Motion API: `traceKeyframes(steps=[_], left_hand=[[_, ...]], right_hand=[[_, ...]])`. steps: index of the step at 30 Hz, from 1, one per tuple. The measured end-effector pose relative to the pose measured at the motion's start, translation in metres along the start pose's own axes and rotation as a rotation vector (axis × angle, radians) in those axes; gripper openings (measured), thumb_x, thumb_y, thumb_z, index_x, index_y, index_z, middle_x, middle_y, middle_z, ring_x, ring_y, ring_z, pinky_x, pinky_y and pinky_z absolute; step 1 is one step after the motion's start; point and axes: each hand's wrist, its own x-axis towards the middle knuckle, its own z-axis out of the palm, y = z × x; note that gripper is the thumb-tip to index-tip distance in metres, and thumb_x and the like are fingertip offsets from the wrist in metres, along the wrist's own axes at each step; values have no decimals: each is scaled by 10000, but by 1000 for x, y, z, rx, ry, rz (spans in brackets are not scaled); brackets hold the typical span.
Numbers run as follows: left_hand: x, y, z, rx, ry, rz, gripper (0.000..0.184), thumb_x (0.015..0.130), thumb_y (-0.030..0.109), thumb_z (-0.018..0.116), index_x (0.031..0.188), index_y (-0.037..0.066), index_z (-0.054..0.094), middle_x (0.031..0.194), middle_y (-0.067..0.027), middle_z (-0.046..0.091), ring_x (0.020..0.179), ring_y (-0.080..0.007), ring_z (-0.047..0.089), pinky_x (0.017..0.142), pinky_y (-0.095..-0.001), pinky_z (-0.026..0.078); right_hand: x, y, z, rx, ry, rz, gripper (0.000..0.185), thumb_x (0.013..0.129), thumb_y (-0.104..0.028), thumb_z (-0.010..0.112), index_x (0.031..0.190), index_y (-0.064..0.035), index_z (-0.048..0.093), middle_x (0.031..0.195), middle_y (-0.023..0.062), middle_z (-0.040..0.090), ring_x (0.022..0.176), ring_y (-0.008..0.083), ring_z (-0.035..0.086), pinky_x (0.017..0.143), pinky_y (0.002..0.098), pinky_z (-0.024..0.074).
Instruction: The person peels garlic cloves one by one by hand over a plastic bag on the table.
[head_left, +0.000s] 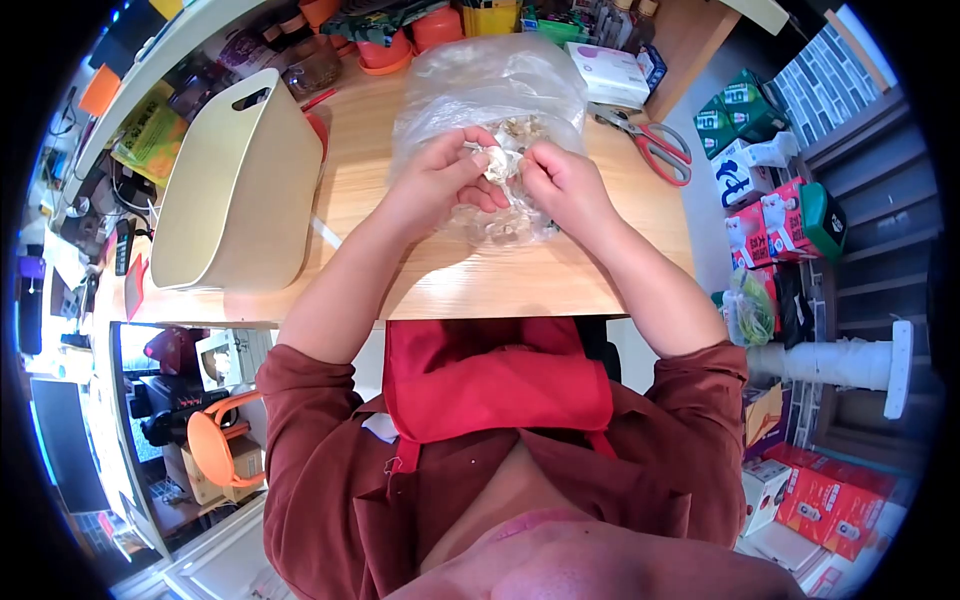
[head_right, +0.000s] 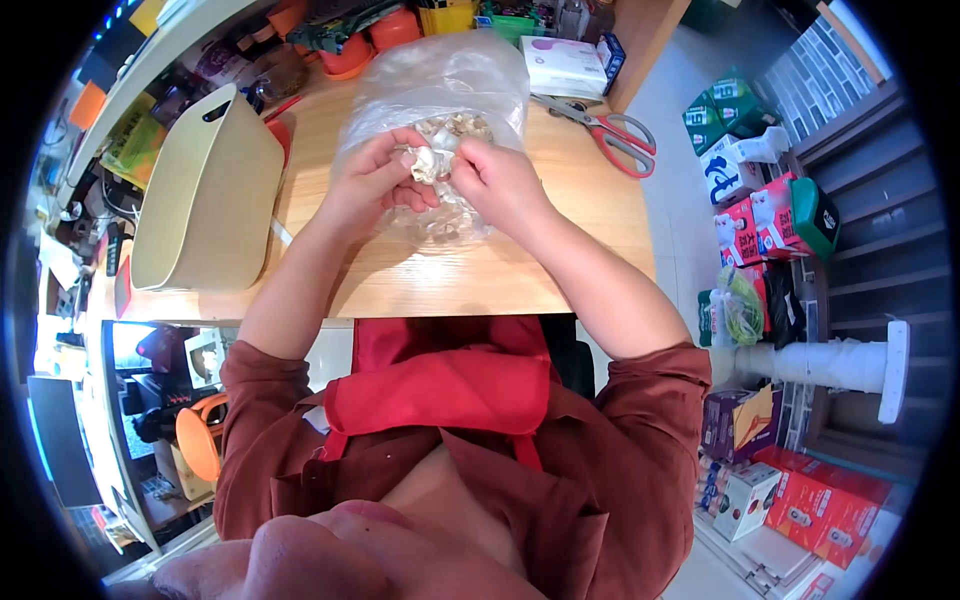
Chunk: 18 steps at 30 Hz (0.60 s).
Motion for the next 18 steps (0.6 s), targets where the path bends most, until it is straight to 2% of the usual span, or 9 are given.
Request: traceKeyframes(steps=[3, 4, 7, 10, 12, 15, 18], left_hand=[[-2, 4, 1, -31, -47, 9, 199, 908, 149, 455, 1076, 43, 455, 960, -103, 558, 708, -175, 607, 607, -240, 492], [-2, 5, 1, -46, -72, 18, 188, 914, 155, 453, 1059, 37, 467, 948, -96, 551, 716, -177, 608, 622, -246, 497], [-3, 5, 2, 12, -105, 31, 186, 912, 162, 432, 1066, 67, 474, 1103, -106, 569, 669, -157, 596, 560, -224, 475], [-3, 5, -3, -34, -181, 8, 185, 916, 158, 425, 1059, 56, 482, 1070, -116, 575, 678, -143, 587, 569, -220, 467], [0, 1, -4, -100, -129, 23, 187, 918, 156, 427, 1059, 48, 483, 1038, -113, 583, 683, -133, 582, 587, -217, 466], [4, -4, -7, -114, -34, 23, 189, 915, 152, 442, 1055, 36, 492, 979, -97, 590, 690, -119, 573, 610, -211, 464], [5, -5, -5, 9, 62, 32, 180, 906, 135, 463, 1045, 30, 510, 927, -67, 588, 694, -104, 565, 621, -208, 461]], right_hand=[[2, 6, -1, -129, 23, -32, 125, 784, -155, 516, 750, -34, 524, 650, 160, 563, 610, 325, 566, 545, 388, 431], [3, 7, -1, -193, 24, -38, 127, 782, -161, 515, 752, -38, 532, 647, 160, 566, 610, 330, 568, 544, 399, 434], [3, 10, 3, -350, 8, -60, 141, 784, -181, 516, 753, -49, 553, 638, 157, 574, 609, 339, 572, 542, 425, 443], [2, 13, 7, -402, -48, -66, 160, 801, -202, 524, 754, -54, 561, 641, 155, 581, 616, 338, 578, 551, 436, 450], [2, 12, 8, -402, -94, -45, 167, 812, -212, 530, 770, -53, 559, 662, 158, 588, 637, 333, 584, 566, 438, 454], [3, 8, 1, -340, -61, 37, 170, 825, -218, 561, 861, -52, 554, 724, 148, 600, 671, 283, 593, 592, 360, 450], [6, 3, -6, -184, 40, 82, 227, 837, -282, 548, 888, -62, 522, 737, 158, 599, 690, 323, 589, 603, 399, 453]])
